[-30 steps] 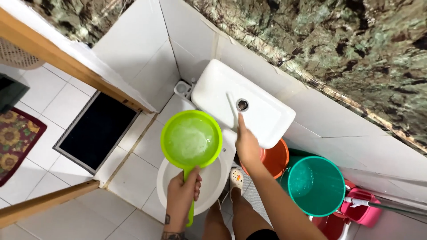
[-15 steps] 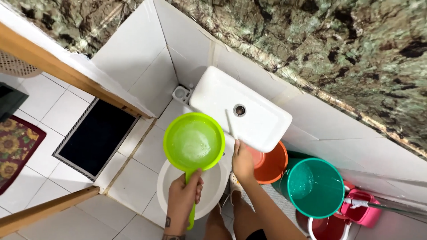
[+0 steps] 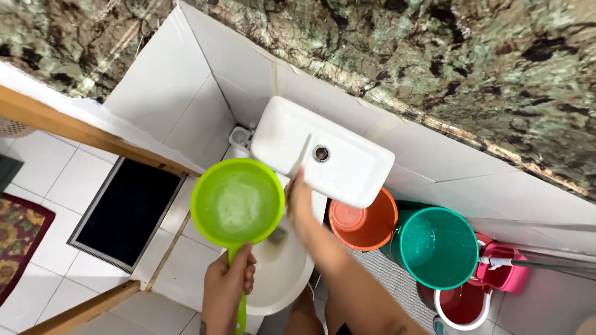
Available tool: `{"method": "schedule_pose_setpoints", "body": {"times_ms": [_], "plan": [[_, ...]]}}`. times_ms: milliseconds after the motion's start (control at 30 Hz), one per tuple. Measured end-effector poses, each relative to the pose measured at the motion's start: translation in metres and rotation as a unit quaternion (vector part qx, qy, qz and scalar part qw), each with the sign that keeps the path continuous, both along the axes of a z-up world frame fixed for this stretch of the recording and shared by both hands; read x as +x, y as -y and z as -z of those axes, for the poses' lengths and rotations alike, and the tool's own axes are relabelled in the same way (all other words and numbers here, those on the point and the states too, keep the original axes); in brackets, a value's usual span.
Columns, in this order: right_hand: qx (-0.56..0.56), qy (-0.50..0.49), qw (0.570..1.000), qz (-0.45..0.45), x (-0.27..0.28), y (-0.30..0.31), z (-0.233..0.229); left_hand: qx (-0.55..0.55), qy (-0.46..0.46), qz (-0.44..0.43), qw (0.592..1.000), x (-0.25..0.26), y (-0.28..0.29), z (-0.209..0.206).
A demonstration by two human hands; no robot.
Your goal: Scrubbing the toilet tank, exterior, and bathroom walls with soapy water and a brush.
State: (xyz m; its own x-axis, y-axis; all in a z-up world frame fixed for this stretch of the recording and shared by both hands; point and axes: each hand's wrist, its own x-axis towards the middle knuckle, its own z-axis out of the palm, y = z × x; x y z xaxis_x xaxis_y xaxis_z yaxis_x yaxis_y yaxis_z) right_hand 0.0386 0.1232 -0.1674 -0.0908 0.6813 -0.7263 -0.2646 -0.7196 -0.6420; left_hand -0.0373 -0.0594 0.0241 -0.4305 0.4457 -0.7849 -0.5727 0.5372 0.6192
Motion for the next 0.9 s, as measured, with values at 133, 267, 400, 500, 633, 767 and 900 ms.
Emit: {"method": "schedule_pose_setpoints", "body": {"times_ms": [133,267,400,500,633,767,900], "plan": [[-0.011,0.08,0.997,-0.004,-0.012,0.004,0.0,-0.021,0.008,0.002,1.0,-0.008,-0.002,0.002],[0.039,0.04,0.996,0.062,-0.026,0.004,0.012,-0.035,-0.003,0.015,0.999,-0.009,0.003,-0.005],[0.059,0.172,0.983,0.018,-0.036,0.017,0.036,-0.02,0.003,0.018,1.0,-0.014,0.003,0.003],[0.036,0.074,0.994,0.065,-0.04,-0.007,-0.032,-0.047,0.001,0.03,0.998,-0.017,0.004,-0.009],[0.042,0.079,0.995,0.051,-0.035,0.01,0.006,-0.003,-0.013,0.03,0.999,-0.02,0.004,-0.002],[0.018,0.051,0.995,0.08,-0.032,-0.013,-0.001,-0.036,0.023,0.014,0.999,-0.021,0.012,0.003],[0.062,0.036,0.994,0.088,-0.026,0.015,0.026,-0.021,0.015,0.009,1.0,-0.02,0.009,-0.011]]}}
